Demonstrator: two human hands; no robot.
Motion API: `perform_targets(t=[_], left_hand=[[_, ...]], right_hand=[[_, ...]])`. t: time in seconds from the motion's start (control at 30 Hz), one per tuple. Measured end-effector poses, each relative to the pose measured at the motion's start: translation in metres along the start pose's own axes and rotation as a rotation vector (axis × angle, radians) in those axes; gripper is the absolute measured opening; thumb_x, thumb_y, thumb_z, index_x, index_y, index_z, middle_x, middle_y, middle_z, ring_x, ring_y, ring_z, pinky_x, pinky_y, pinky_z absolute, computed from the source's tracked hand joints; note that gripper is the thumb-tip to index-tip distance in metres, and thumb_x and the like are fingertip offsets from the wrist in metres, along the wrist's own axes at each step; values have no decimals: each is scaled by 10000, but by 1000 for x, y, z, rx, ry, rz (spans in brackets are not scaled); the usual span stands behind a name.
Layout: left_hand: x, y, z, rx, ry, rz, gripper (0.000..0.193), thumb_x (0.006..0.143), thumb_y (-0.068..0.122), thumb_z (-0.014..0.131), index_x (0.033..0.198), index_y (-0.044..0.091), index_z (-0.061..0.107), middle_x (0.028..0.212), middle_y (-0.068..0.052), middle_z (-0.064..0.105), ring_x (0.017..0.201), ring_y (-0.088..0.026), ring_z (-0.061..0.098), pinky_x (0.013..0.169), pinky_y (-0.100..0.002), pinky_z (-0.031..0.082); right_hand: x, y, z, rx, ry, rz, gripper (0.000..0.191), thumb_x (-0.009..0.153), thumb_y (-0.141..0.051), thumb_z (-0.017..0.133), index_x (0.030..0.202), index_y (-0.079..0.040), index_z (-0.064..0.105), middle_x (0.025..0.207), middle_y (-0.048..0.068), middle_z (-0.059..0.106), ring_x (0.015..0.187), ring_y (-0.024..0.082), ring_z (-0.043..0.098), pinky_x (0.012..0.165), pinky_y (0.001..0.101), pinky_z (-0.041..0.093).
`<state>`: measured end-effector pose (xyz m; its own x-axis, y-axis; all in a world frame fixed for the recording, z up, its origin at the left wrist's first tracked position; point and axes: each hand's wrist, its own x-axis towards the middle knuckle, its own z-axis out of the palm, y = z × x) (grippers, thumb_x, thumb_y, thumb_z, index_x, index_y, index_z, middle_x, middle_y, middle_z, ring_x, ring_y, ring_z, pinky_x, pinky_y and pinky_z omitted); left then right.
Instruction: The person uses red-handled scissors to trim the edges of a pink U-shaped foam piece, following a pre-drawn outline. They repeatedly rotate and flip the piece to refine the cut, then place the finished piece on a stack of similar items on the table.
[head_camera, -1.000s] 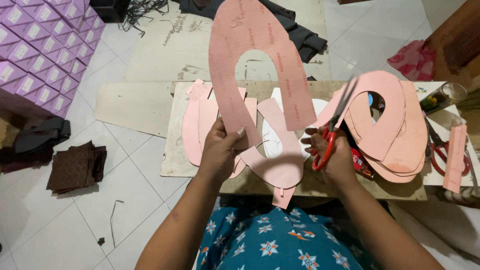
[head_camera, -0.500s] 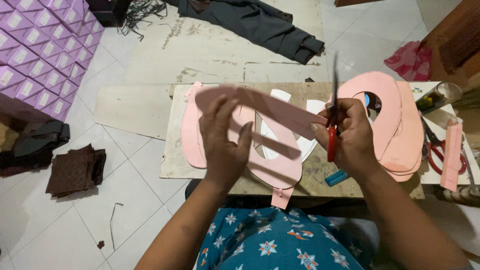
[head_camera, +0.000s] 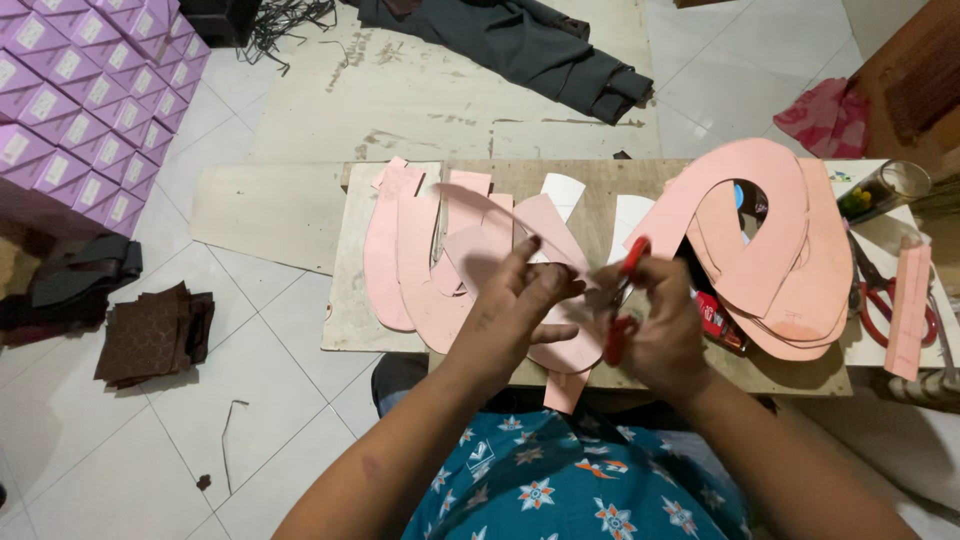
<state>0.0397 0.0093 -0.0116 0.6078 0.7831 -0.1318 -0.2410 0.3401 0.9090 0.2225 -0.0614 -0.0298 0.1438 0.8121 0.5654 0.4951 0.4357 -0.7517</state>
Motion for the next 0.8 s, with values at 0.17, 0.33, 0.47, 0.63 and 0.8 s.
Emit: perform_targets(t=[0.17,0.33,0.47,0.63,0.8], left_hand=[[8,-13,0,-84,140,14,578,935,225,678,1379,-79,469,1118,-167,662,952,-259,709,780,-371,621],[23,-17,-24,26,246,182,391,931,93,635,1287,-65,604,1127,-127,719,955,-195,724,839,-329,619],[29,2,-53,5,237,271,350,961,63,605,1295,-38,602,1162,-128,711,1030,-182,694,939,-340,578],[24,17,-59,21,169,267,360,968,69,594,1317,-21,598,1185,-106,697,1084,-173,667,999,-342,534],[23,13,-57,42,145,263,341,979,73,600,1305,-28,609,1185,-101,696,1076,-161,661,997,-339,534]], right_hand=[[1,-5,-2,-288,-144,-469,534,748,8,796,1196,-69,517,1092,103,657,954,277,633,788,405,516],[0,-10,-7,-65,-213,-98,577,746,-36,820,1235,-40,515,1215,135,634,1091,249,667,883,361,588],[12,-2,-21,-268,53,47,562,900,-66,808,1324,28,450,1281,170,630,1177,228,662,1003,362,554],[37,21,-31,29,99,388,509,937,-87,757,1294,19,410,1285,138,629,1150,168,668,947,297,595],[33,33,-24,73,96,550,479,930,-57,754,1272,13,424,1151,117,630,1032,157,656,872,272,553]])
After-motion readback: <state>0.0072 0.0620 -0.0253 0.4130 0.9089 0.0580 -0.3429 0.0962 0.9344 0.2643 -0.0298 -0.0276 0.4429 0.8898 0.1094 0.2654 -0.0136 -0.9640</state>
